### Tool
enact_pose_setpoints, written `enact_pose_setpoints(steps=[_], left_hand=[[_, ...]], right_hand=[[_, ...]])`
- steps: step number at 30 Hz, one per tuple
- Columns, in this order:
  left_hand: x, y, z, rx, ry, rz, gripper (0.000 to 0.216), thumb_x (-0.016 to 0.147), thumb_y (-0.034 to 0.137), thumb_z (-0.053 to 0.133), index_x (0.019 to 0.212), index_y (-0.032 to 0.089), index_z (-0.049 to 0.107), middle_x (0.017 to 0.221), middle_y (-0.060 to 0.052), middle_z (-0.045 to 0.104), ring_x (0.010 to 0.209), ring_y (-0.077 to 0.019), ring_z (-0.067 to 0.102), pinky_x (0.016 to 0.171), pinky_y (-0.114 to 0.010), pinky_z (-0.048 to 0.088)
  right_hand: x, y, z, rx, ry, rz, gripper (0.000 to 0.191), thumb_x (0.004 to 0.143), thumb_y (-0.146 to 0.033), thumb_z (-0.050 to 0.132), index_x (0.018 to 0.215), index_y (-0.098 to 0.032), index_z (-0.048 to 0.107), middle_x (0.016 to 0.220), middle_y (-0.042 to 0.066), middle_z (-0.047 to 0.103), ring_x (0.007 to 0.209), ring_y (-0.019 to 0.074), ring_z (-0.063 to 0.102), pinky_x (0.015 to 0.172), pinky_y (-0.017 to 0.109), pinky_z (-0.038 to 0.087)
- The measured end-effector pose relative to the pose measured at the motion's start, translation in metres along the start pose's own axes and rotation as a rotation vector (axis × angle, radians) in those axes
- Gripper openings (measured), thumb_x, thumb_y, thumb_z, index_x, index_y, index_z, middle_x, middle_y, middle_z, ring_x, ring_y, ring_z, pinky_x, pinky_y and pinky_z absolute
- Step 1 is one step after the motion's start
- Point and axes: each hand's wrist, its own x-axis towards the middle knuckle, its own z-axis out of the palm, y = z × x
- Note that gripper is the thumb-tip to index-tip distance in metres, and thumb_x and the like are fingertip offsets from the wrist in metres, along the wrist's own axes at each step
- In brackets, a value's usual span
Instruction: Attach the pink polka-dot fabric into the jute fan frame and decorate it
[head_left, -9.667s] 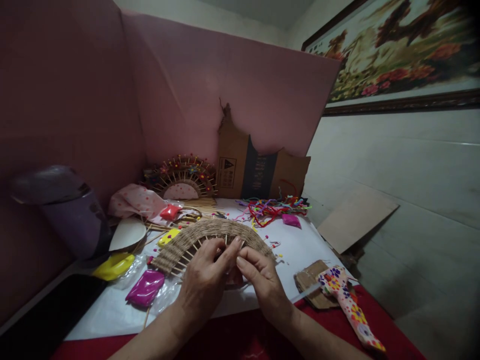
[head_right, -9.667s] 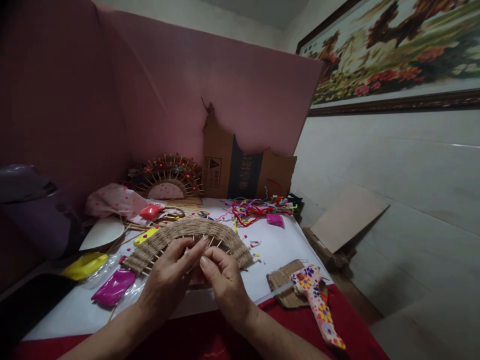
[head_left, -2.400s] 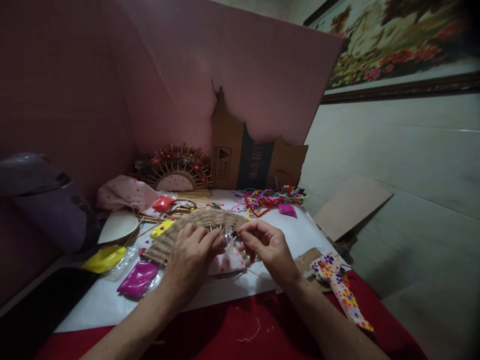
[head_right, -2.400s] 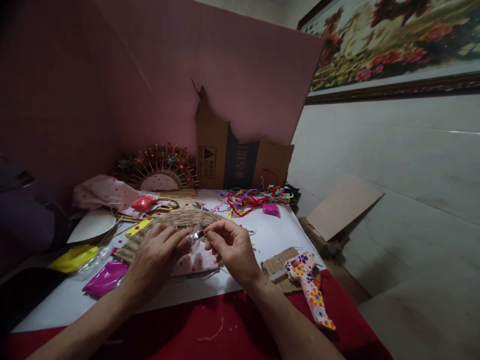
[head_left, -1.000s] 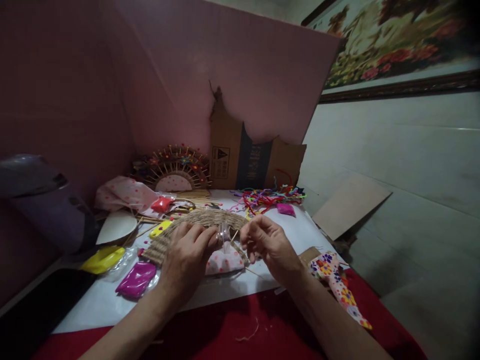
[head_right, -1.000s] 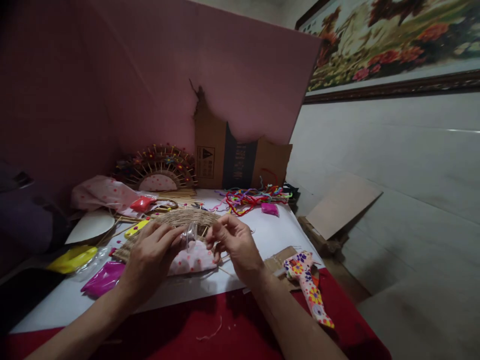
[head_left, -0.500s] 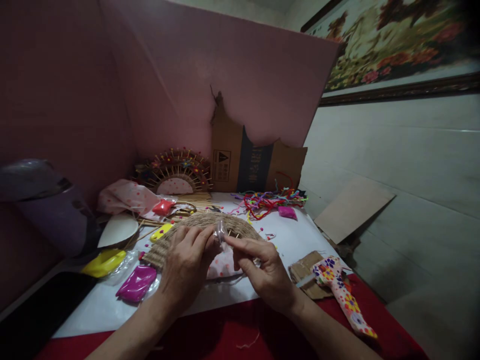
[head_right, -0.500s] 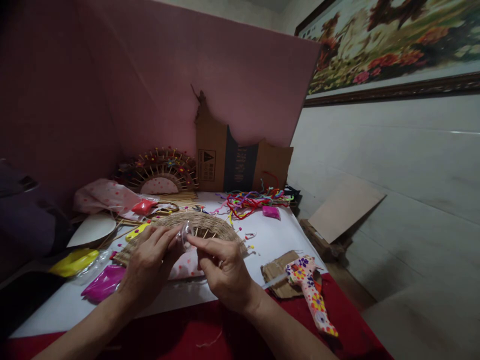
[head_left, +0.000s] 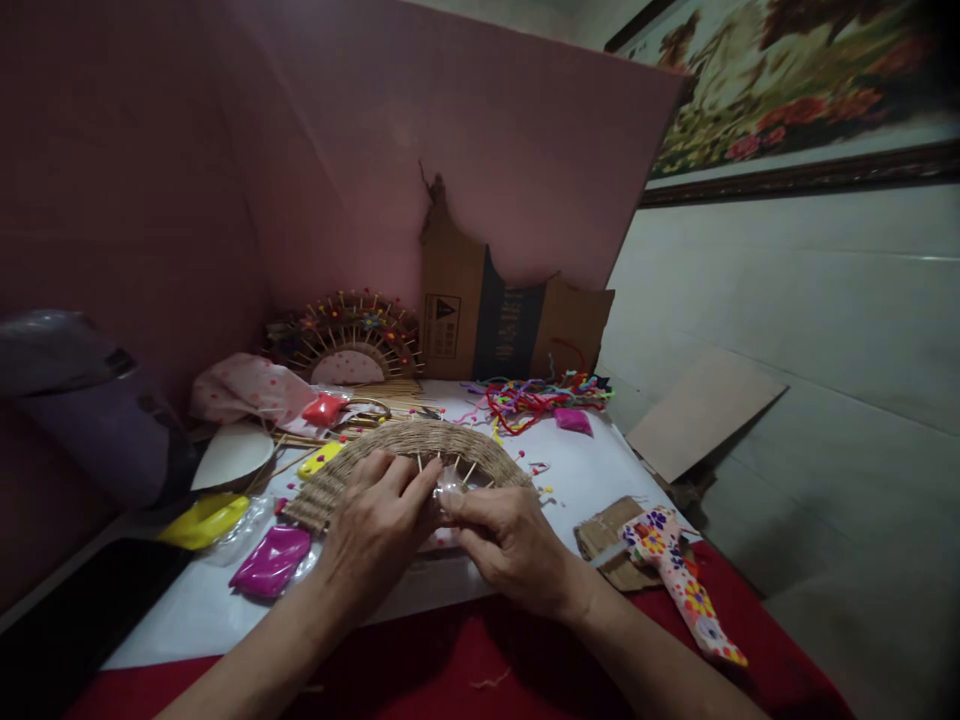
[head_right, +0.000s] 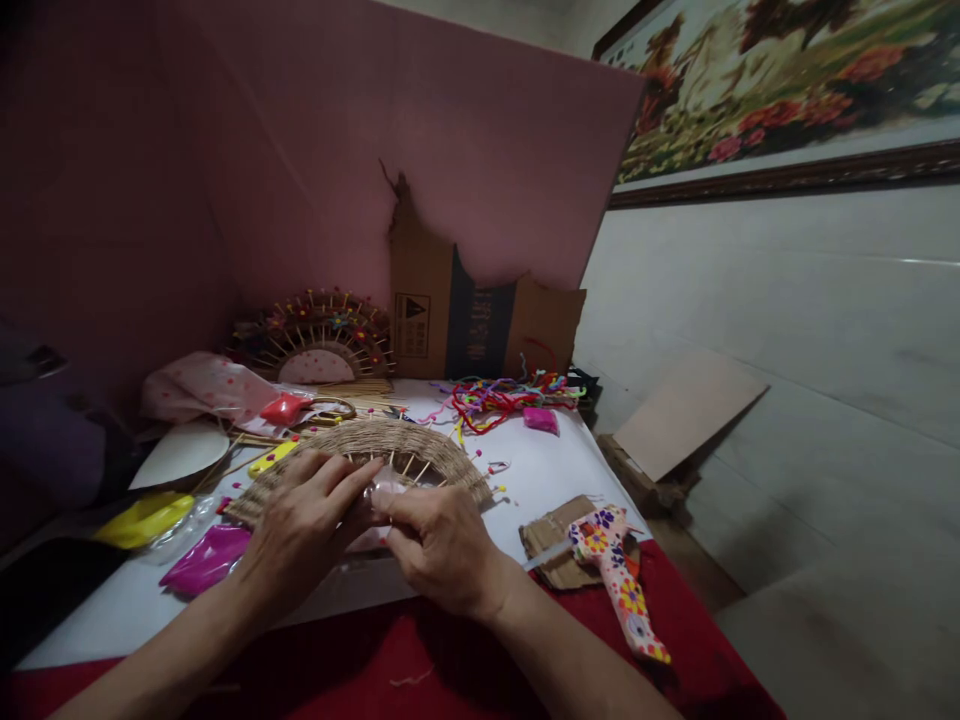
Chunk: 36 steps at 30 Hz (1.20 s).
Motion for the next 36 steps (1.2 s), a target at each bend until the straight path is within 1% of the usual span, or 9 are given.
enact_pose_setpoints(steps=[3,7,9,16,23,25,28,30,36], left_hand=[[0.001,-0.004,0.0,0.011,-0.029,0.002,0.029,0.086,0.033,0.051,0.107,0.017,0.062,0.076,-0.007,0.058,0.076,-0.0243,0.044,0.067,-0.038,0.037],[0.001,-0.007,-0.001,-0.015,-0.011,-0.054,0.022,0.084,0.029,0.054,0.101,0.019,0.063,0.074,-0.006,0.058,0.075,-0.0236,0.044,0.066,-0.036,0.035],[0.002,-0.007,-0.002,-0.055,0.004,-0.084,0.019,0.083,0.026,0.054,0.098,0.019,0.064,0.072,-0.005,0.058,0.074,-0.0227,0.044,0.065,-0.035,0.035],[0.003,0.005,-0.009,-0.443,-0.076,-0.154,0.02,0.088,0.027,0.044,0.09,0.02,0.063,0.065,-0.001,0.053,0.068,-0.0184,0.043,0.062,-0.032,0.035],[0.004,0.009,-0.013,-0.765,-0.145,-0.287,0.041,0.093,0.033,0.033,0.062,0.02,0.056,0.06,0.0,0.052,0.066,-0.0166,0.045,0.062,-0.03,0.039],[0.005,0.008,-0.014,-0.762,-0.137,-0.258,0.038,0.092,0.034,0.034,0.067,0.02,0.059,0.062,0.0,0.055,0.066,-0.0168,0.046,0.064,-0.031,0.04],[0.005,0.007,-0.016,-0.768,-0.028,-0.278,0.02,0.085,0.036,0.052,0.093,0.021,0.061,0.081,-0.003,0.062,0.075,-0.0178,0.052,0.068,-0.033,0.043],[0.004,0.007,-0.016,-0.789,0.034,-0.308,0.026,0.081,0.033,0.059,0.104,0.022,0.058,0.09,-0.004,0.061,0.08,-0.0179,0.054,0.07,-0.033,0.045],[0.001,0.006,-0.011,-0.757,0.04,-0.373,0.015,0.087,0.027,0.049,0.091,0.022,0.062,0.075,-0.002,0.06,0.071,-0.0161,0.056,0.063,-0.031,0.046]], right_hand=[[0.0,-0.002,-0.002,0.043,0.051,0.02,0.025,0.072,-0.005,0.047,0.077,-0.019,0.067,0.058,0.0,0.057,0.051,0.0112,0.047,0.052,0.025,0.034],[-0.001,-0.004,-0.009,0.364,0.381,0.206,0.023,0.078,-0.013,0.046,0.086,-0.017,0.067,0.052,-0.002,0.053,0.046,0.01,0.047,0.047,0.023,0.037],[-0.001,-0.005,-0.011,0.49,0.461,0.287,0.019,0.081,-0.02,0.047,0.088,-0.016,0.065,0.049,-0.004,0.049,0.044,0.0095,0.045,0.044,0.022,0.036],[-0.001,-0.008,-0.005,0.448,0.165,0.205,0.022,0.081,-0.034,0.058,0.094,-0.017,0.063,0.057,-0.004,0.05,0.047,0.0084,0.044,0.047,0.022,0.036],[-0.001,-0.002,-0.008,0.402,0.136,0.237,0.019,0.08,-0.035,0.061,0.086,-0.017,0.059,0.058,-0.004,0.05,0.051,0.0089,0.044,0.049,0.022,0.035],[-0.001,-0.002,-0.008,0.437,0.129,0.247,0.021,0.08,-0.037,0.06,0.077,-0.017,0.056,0.06,-0.003,0.051,0.052,0.009,0.046,0.05,0.022,0.036],[-0.001,-0.003,-0.008,0.433,0.158,0.247,0.023,0.081,-0.038,0.059,0.072,-0.017,0.053,0.063,-0.002,0.053,0.054,0.0093,0.048,0.051,0.022,0.037],[-0.001,-0.004,-0.008,0.409,0.174,0.247,0.022,0.081,-0.037,0.058,0.072,-0.018,0.052,0.062,-0.002,0.053,0.053,0.0096,0.048,0.05,0.022,0.037],[-0.002,-0.005,-0.008,0.467,0.162,0.235,0.019,0.08,-0.036,0.061,0.086,-0.018,0.056,0.063,-0.002,0.054,0.054,0.01,0.048,0.051,0.023,0.038]])
